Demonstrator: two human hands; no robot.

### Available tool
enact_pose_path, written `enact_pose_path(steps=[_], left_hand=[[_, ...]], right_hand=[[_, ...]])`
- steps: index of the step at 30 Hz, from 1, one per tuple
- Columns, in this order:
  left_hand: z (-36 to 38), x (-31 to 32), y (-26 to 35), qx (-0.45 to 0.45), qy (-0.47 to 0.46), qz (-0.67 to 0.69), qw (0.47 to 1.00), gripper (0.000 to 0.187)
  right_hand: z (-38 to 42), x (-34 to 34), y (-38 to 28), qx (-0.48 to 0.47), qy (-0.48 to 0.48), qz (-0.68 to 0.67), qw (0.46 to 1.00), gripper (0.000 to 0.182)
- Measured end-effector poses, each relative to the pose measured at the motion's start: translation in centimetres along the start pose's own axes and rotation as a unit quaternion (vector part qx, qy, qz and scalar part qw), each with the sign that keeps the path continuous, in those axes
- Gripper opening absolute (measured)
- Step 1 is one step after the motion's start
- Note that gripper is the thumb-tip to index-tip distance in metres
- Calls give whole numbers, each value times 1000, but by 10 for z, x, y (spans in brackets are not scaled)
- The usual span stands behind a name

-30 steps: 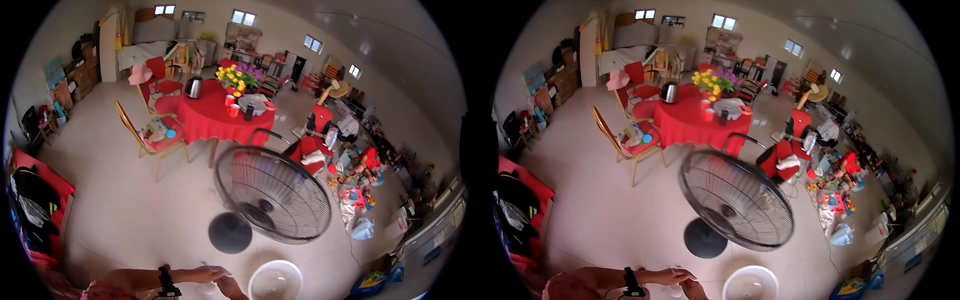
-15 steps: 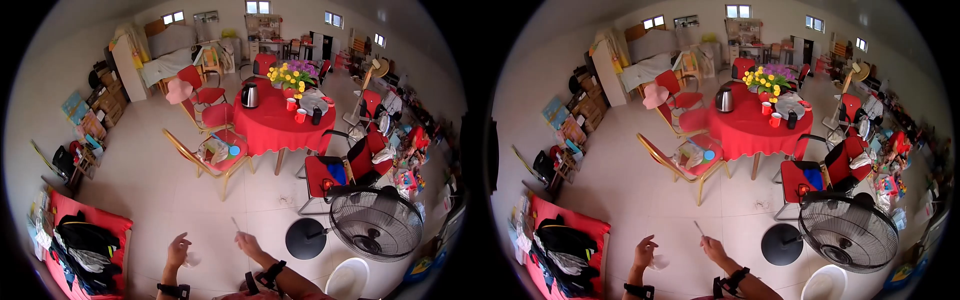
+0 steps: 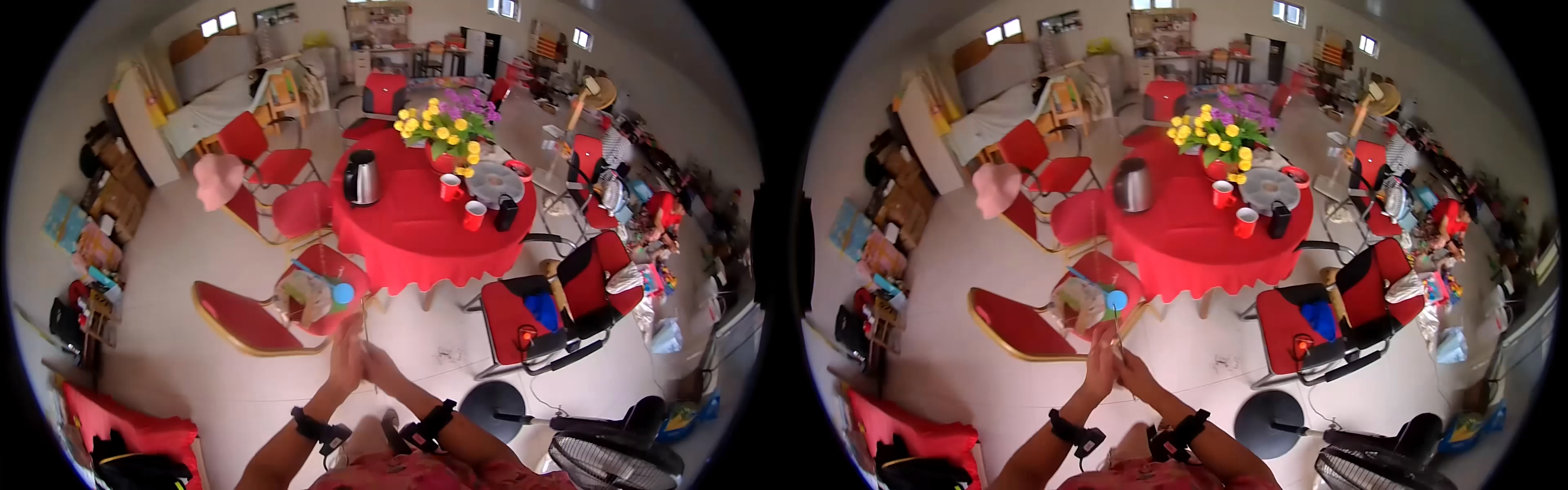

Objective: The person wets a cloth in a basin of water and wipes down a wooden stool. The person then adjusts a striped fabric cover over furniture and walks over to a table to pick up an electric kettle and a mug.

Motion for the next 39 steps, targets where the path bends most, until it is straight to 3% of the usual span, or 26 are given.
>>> enact_pose_path(steps=[1, 3, 5, 7, 9, 10, 13, 15, 17, 18, 19, 21, 23, 26, 35, 39], left_hand=[[-23, 10, 3, 74, -29, -27, 996, 38], [-63, 27, -21, 64, -71, -7, 995, 42], [-108, 34, -50, 53, -157, -110, 980, 48], [-163, 22, -99, 75, -68, -205, 974, 62], [-226, -6, -164, 36, 12, -282, 959, 69], [-261, -22, -187, -38, 5, -224, 974, 72], [-343, -50, -246, -21, 79, -260, 962, 74], [-386, -56, -294, -59, 55, -187, 979, 67], [-418, -64, -350, -221, 26, -76, 972, 59], [-421, -63, -330, -241, 45, 43, 969, 53], [-430, -64, -322, -176, 31, 10, 984, 45], [-434, -61, -327, -204, -13, 79, 976, 20], [-431, -58, -307, -188, 1, 81, 979, 16], [-434, -52, -276, -150, 70, 108, 980, 12], [-445, -51, -235, -160, -67, 94, 980, 15], [-448, -25, -212, -147, -175, 33, 973, 33]], right_hand=[[-13, -19, 2, -2, -2, -54, 999, 36], [-18, -65, -14, 43, 22, -44, 998, 33], [-18, -106, -50, -46, 88, 92, 991, 28], [-6, -147, -71, -75, 142, 79, 984, 26], [19, -196, -72, -47, 214, 123, 968, 27], [34, -217, -71, -23, 263, 129, 956, 26], [89, -271, -52, 13, 404, 127, 906, 25], [131, -287, -45, 87, 522, 173, 831, 25], [165, -292, -37, 120, 602, 210, 761, 27], [171, -286, -40, 106, 638, 188, 739, 27], [177, -277, -43, 90, 673, 166, 715, 26], [192, -269, -30, 110, 699, 139, 693, 25], [198, -257, -16, 109, 737, 115, 657, 24], [177, -239, -30, 106, 744, 58, 658, 24], [180, -236, -30, 114, 756, 65, 641, 25], [187, -238, -29, 135, 760, 87, 630, 26]])
Point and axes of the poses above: each hand's wrist, its own z-axis away from the middle knuckle, its own x-axis out of the palm, y = z × x, the point moved 5 cm from there along -z, towards the middle knuckle, and after that the axes turned 10 degrees about -y, right-handed, at the moved point
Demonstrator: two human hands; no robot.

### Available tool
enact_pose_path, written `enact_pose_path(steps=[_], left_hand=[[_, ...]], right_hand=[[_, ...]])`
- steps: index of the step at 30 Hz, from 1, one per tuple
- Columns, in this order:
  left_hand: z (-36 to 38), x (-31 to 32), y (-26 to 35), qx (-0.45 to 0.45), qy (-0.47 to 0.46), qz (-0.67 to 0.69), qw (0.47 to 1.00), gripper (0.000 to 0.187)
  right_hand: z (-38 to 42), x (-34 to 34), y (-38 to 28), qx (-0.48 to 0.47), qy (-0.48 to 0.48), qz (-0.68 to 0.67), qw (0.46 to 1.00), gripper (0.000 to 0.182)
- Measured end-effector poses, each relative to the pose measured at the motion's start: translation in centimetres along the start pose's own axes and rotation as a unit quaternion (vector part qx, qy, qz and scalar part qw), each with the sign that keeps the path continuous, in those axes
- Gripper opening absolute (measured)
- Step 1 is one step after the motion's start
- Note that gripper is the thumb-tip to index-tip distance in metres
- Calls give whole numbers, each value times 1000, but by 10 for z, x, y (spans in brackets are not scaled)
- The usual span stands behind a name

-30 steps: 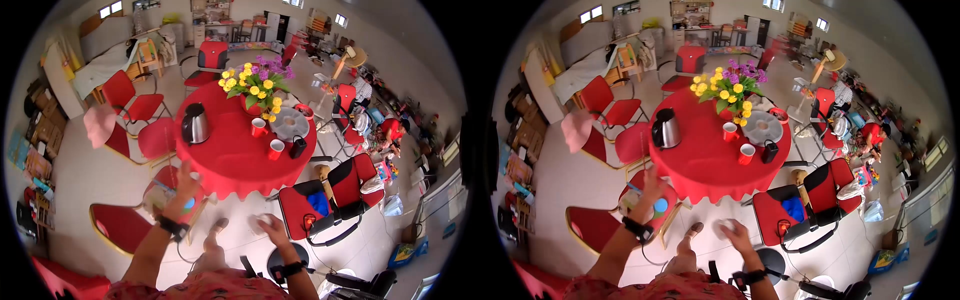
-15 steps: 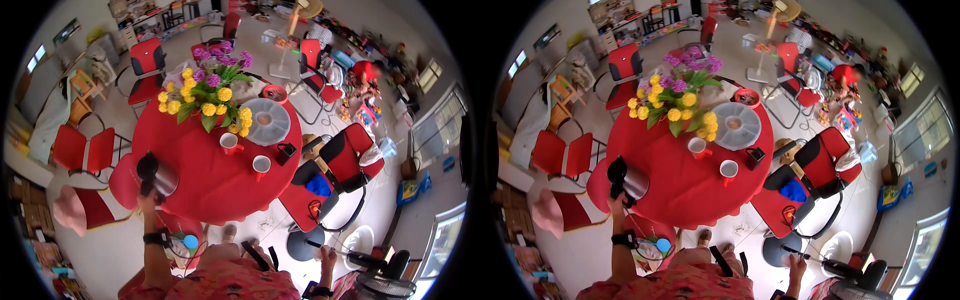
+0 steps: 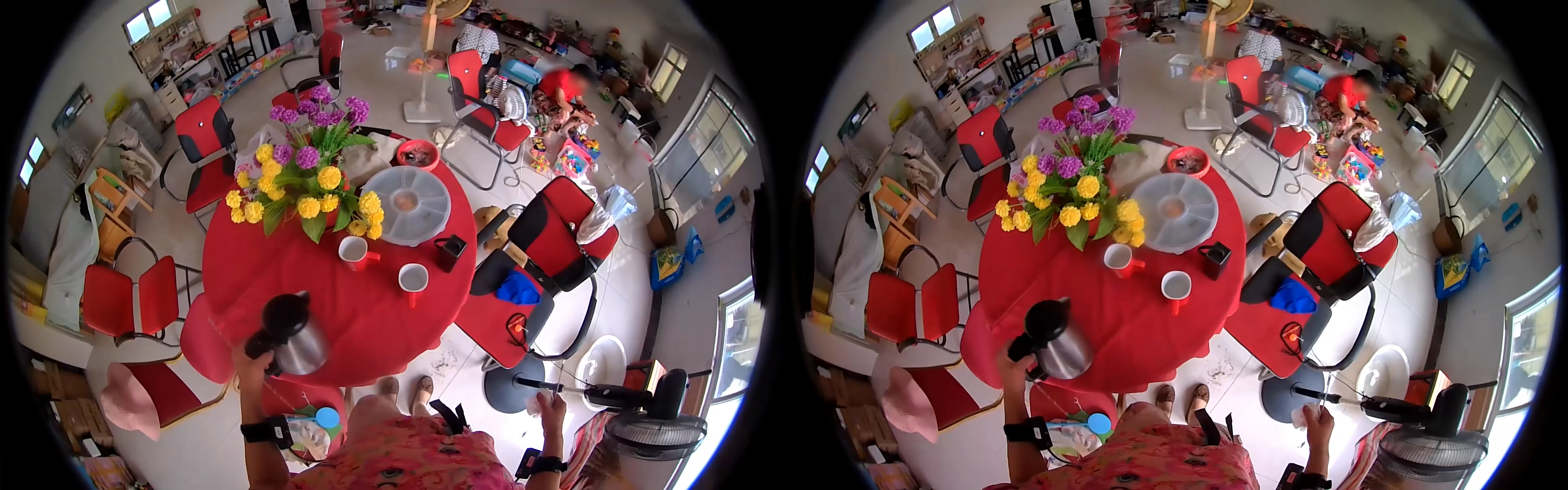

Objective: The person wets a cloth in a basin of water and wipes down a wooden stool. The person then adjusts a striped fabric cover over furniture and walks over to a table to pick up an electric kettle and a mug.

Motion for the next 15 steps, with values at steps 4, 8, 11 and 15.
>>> enact_pose_path(steps=[4, 8, 11, 15], left_hand=[[-19, 45, 31, -19, -125, 13, 992, 32], [-40, 85, 51, 4, -171, 25, 985, 29], [-56, 111, 78, 69, -195, -71, 976, 28], [-75, 145, 103, 104, -237, -155, 953, 31]], right_hand=[[5, 2, 14, 1, 2, -23, 1000, 26], [24, 2, 21, 18, 18, 2, 1000, 29], [43, 1, 30, 28, 48, -36, 998, 28], [66, -5, 51, 45, 86, -57, 994, 26]])
Point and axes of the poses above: each hand's wrist, its own z-axis away from the middle knuckle, its own x-axis out of the palm, y = z × x, the point moved 5 cm from there along -z, towards the middle knuckle, and after that the axes turned 10 degrees about -y, right-handed, at the moved point
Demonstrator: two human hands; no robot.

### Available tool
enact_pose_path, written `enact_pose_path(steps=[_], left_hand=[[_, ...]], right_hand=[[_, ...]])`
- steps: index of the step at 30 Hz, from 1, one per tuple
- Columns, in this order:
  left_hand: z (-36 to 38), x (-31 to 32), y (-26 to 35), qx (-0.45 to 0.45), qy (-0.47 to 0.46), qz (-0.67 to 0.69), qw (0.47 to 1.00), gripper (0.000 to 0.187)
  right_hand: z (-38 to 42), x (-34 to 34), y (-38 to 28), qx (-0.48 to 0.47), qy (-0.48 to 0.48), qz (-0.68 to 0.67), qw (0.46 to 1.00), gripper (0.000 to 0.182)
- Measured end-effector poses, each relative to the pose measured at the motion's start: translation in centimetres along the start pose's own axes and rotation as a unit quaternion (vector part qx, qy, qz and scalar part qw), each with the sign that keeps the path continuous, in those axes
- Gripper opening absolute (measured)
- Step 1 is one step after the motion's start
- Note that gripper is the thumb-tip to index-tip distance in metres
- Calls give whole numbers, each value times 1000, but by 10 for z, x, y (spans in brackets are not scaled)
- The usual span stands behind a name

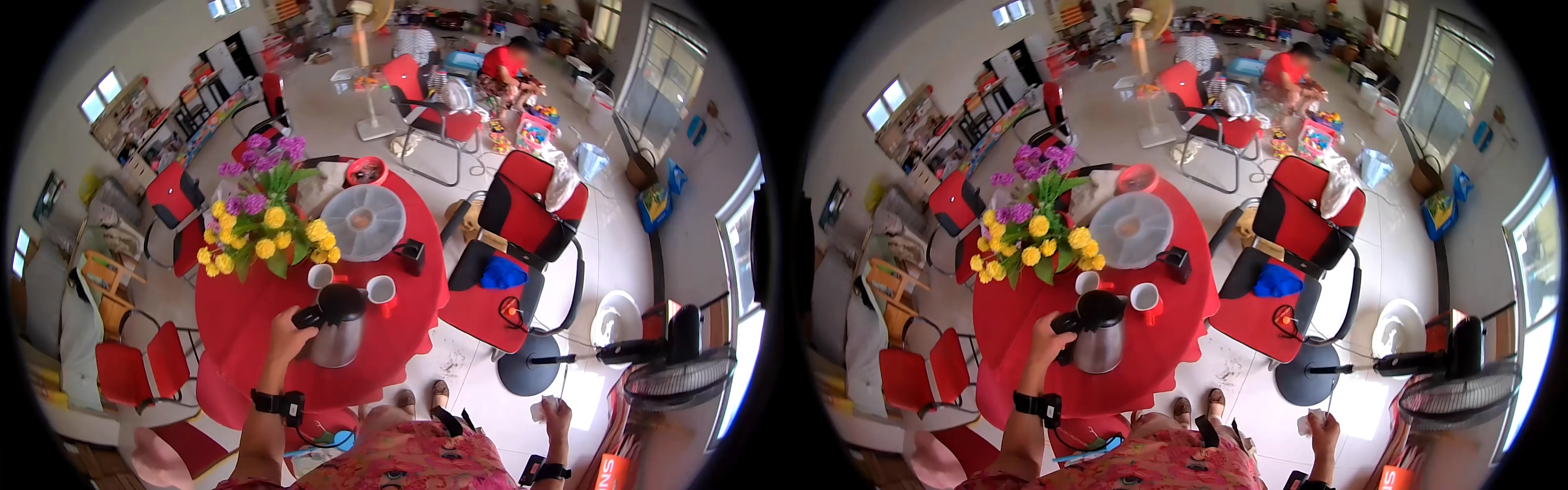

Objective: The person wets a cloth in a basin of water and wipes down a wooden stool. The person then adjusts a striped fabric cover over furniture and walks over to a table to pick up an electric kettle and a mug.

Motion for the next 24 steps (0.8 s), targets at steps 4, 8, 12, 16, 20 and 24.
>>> enact_pose_path(steps=[4, 8, 12, 16, 20, 24], left_hand=[[-27, 7, 10, -2, -42, -73, 996, 31], [-41, 14, 26, -21, -76, -96, 992, 30], [-51, 21, 33, -46, -98, -145, 983, 31], [-56, 22, 37, -78, -107, -192, 972, 32], [-56, 20, 47, -97, -117, -211, 966, 32], [-53, 16, 55, -126, -133, -224, 957, 32]], right_hand=[[17, -5, 24, 20, 24, -25, 999, 24], [35, -8, 7, 38, 43, -28, 998, 26], [38, -9, 22, 45, 55, -51, 996, 24], [36, -8, 20, 46, 55, -41, 997, 24], [33, -7, 25, 44, 59, -41, 996, 25], [31, -5, 29, 44, 55, -33, 997, 25]])
Point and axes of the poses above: each hand's wrist, its own z-axis away from the middle knuckle, its own x-axis out of the palm, y = z × x, the point moved 5 cm from there along -z, towards the middle knuckle, and after that the axes turned 10 degrees about -y, right-handed, at the moved point
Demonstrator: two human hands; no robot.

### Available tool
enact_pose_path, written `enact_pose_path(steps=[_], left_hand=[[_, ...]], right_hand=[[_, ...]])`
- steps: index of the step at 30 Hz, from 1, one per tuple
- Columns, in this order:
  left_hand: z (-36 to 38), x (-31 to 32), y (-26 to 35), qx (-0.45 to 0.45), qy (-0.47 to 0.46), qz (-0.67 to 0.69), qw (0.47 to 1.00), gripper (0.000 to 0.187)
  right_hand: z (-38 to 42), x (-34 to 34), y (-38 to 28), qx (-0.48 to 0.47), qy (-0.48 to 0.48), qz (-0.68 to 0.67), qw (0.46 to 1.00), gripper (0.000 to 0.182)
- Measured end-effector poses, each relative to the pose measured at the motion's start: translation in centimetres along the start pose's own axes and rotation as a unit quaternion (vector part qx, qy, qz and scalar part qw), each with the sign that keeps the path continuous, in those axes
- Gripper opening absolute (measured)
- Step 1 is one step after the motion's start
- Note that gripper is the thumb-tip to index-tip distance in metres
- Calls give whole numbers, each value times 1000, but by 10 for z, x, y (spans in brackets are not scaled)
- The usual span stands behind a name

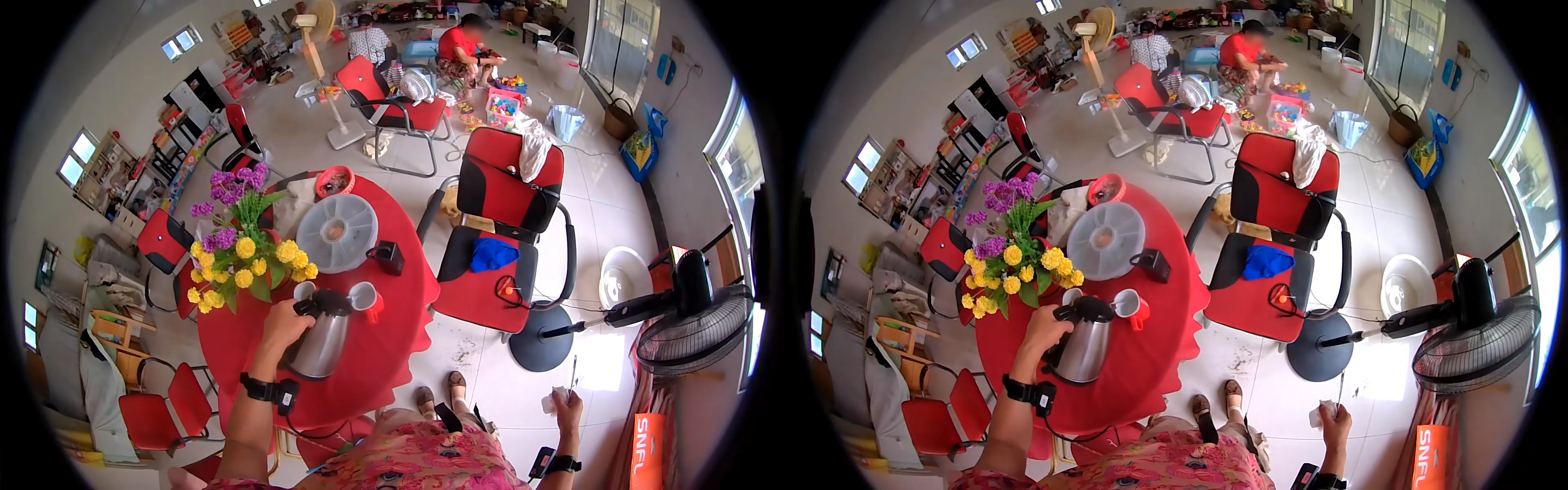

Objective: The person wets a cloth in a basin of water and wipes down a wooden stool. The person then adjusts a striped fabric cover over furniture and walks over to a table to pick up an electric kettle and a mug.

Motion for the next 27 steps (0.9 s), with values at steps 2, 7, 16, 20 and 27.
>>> enact_pose_path(steps=[2, 7, 16, 20, 27], left_hand=[[2, -2, 1, -6, -2, -6, 1000, 32], [10, -8, 3, -13, -10, -7, 1000, 30], [23, -21, 2, -9, -1, -13, 1000, 32], [25, -26, 0, -5, 6, -14, 1000, 32], [31, -29, -1, -2, 5, -14, 1000, 32]], right_hand=[[-1, 0, 5, 3, 1, 14, 1000, 25], [-2, 4, 5, 9, -3, 3, 1000, 25], [-3, 7, 3, 14, -7, 26, 1000, 26], [-4, 10, 5, 22, -2, 8, 1000, 27], [-4, 11, -1, 13, -7, 19, 1000, 26]])
Point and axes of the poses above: each hand's wrist, its own z-axis away from the middle knuckle, its own x-axis out of the palm, y = z × x, the point moved 5 cm from there along -z, towards the middle knuckle, and after that the axes turned 10 degrees about -y, right-handed, at the moved point
